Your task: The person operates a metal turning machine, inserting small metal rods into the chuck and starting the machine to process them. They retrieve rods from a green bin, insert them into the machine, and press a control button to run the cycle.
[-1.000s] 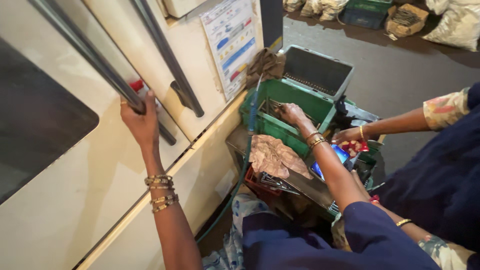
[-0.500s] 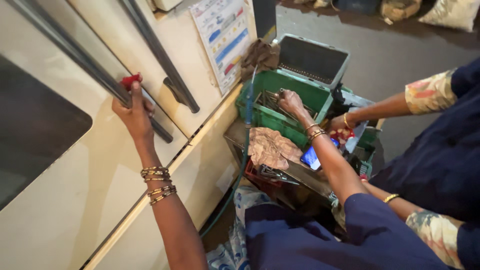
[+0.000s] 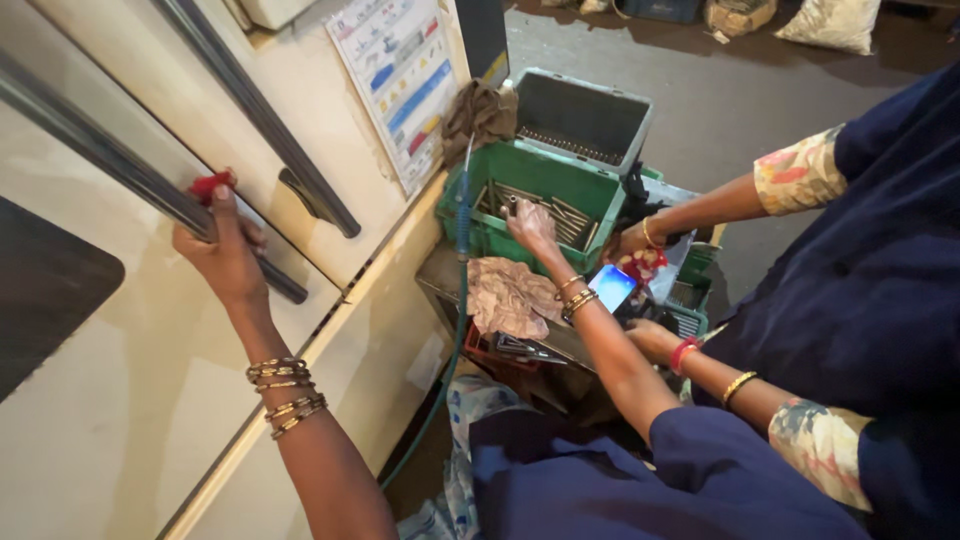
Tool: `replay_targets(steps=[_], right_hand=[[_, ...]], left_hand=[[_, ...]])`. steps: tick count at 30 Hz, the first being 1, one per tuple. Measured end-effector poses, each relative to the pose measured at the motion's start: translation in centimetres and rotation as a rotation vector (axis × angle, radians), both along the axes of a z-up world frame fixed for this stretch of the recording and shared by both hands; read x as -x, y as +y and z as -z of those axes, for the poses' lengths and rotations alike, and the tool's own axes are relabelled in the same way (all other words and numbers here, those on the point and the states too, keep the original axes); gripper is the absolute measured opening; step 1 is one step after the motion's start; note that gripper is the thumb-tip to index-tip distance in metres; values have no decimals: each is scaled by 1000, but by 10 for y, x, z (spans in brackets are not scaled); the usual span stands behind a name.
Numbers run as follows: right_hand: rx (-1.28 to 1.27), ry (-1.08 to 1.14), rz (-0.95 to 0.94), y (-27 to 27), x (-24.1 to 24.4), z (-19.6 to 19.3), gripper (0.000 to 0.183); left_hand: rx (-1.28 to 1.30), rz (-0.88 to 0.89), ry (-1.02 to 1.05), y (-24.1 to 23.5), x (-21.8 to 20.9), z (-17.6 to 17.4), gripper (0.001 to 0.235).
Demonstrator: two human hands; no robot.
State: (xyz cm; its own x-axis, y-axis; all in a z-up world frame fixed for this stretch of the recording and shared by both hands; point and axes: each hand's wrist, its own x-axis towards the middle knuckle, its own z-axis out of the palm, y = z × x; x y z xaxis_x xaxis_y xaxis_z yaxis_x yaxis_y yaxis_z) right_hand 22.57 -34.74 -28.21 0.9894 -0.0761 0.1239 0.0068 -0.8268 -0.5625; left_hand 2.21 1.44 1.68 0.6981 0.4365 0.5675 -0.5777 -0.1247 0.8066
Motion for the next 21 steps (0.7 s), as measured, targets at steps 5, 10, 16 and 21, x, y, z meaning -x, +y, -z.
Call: replay_targets(steps=[5, 10, 16, 21], right_hand=[[-42, -10, -15, 7, -14, -2, 55], [11, -10, -29, 8, -15, 7, 52], [99, -188, 4, 7, -7, 13, 45], [102, -261, 6, 8, -4, 12, 44]], left_hand=[[-16, -38, 19, -3, 1, -5, 26], [-20, -34, -4, -4, 2, -5, 26], [4, -17, -37, -4, 0, 0, 23], [-26, -48, -18, -3, -1, 2, 20]])
